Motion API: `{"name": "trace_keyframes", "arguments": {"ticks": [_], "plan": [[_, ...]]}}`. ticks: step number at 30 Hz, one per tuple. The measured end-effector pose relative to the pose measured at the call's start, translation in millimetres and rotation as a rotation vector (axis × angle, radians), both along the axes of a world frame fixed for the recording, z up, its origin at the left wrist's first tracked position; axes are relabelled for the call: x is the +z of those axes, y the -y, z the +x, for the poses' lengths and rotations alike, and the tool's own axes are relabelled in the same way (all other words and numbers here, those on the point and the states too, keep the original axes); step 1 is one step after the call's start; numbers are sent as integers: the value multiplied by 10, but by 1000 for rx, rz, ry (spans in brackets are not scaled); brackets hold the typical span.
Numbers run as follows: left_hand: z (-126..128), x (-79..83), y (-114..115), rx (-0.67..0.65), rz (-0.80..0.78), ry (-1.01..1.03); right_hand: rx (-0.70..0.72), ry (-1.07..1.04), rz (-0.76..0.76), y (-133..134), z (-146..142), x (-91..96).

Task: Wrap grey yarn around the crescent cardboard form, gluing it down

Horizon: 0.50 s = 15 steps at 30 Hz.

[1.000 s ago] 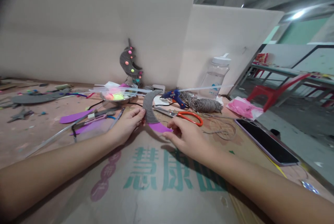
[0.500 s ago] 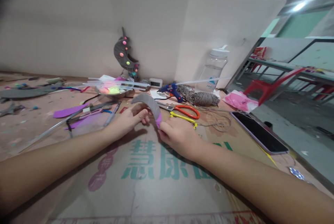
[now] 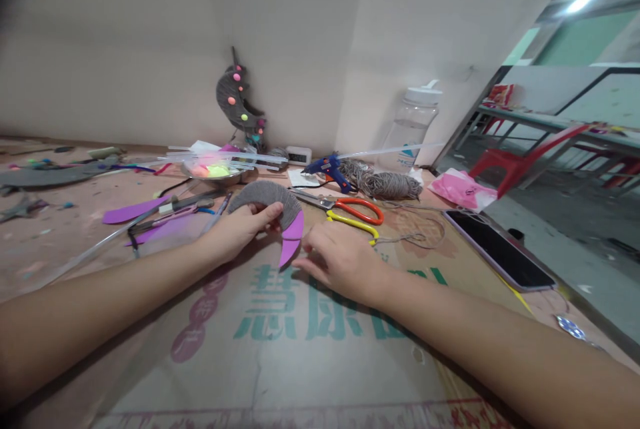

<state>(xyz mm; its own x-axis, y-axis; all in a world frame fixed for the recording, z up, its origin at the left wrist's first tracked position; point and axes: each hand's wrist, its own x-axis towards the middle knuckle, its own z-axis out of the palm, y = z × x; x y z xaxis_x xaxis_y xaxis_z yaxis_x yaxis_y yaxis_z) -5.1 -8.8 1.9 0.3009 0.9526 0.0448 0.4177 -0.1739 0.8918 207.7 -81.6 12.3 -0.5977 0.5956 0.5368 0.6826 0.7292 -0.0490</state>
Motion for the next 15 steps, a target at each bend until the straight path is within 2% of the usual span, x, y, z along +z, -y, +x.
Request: {"name": "trace_keyframes", "arguments": {"ticks": [3, 7, 15], "plan": [[2, 14, 1, -23, -8, 9, -107, -178, -133, -19, 13, 6], [7, 46, 26, -49, 14, -25, -166, -348, -312, -64, 12, 19], [55, 125, 137, -93, 99, -83, -191, -441, -538, -78, -55, 57]]}}
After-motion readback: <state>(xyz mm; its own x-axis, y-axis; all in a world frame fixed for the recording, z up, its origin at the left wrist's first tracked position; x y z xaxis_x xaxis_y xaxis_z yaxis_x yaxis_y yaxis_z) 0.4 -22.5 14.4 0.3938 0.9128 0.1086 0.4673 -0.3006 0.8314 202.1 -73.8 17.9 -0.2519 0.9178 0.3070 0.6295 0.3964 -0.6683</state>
